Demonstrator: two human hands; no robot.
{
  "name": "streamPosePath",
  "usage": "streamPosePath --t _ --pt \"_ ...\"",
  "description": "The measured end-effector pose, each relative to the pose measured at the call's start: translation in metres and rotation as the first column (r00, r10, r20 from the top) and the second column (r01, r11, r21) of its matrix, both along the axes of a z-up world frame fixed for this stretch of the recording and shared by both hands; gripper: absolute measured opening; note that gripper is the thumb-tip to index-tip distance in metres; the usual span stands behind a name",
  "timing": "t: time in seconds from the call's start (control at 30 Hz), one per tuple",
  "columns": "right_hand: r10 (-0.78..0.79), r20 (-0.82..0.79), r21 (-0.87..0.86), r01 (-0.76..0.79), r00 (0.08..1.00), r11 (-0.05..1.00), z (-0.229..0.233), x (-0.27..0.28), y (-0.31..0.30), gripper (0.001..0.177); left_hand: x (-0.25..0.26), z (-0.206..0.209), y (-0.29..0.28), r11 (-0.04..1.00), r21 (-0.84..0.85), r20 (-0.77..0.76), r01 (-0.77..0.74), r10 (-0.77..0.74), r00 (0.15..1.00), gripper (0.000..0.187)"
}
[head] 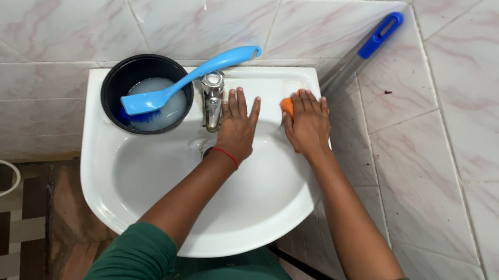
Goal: The person cleans a white bathroom sink using an orange cloth. They wipe the basin, faucet, and surrounding surfaces while a black bowl containing a blue scrub brush sits in the sink.
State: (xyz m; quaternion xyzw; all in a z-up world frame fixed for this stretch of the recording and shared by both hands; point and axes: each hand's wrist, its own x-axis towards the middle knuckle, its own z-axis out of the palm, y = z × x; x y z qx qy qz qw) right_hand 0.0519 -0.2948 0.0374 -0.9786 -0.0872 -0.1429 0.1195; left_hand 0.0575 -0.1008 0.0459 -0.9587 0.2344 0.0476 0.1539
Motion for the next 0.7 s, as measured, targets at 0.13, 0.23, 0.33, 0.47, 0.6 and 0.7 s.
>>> streamPosePath --t 0.13,0.23,0.33,0.47,0.6,0.7 --pt "-0.062 0.015 0.012 0.062 0.998 0.998 0.004 -0.072 -0.004 0.056 -0.002 -0.003 0.001 1.000 -0.014 0.016 0.004 -0.004 1.000 0.090" --pt "-0.157 -0.045 0.016 0.158 0.987 0.987 0.006 -0.129 0.005 0.057 -0.003 -0.007 -0.001 1.000 -0.018 0.025 -0.006 0.007 1.000 0.089" --pt "-0.229 -0.045 -0.016 0.229 0.972 0.973 0.004 -0.136 0.010 0.059 -0.001 -0.007 -0.004 1.000 -0.014 0.028 -0.008 0.008 1.000 0.088" --pt "-0.181 0.051 -0.081 0.184 0.982 0.980 -0.003 -0.067 0.004 0.058 -0.002 -0.005 -0.002 1.000 -0.027 0.015 -0.011 0.011 1.000 0.088" --pt "-0.006 0.012 -0.005 0.006 1.000 1.000 0.000 0.007 -0.003 0.052 -0.007 -0.008 0.002 0.984 -0.175 0.019 -0.029 0.033 0.999 0.085" --pt "0.078 -0.002 -0.025 -0.078 0.997 0.997 0.001 0.000 -0.010 0.053 -0.015 -0.011 0.012 0.922 -0.386 0.015 0.020 -0.015 1.000 0.080"
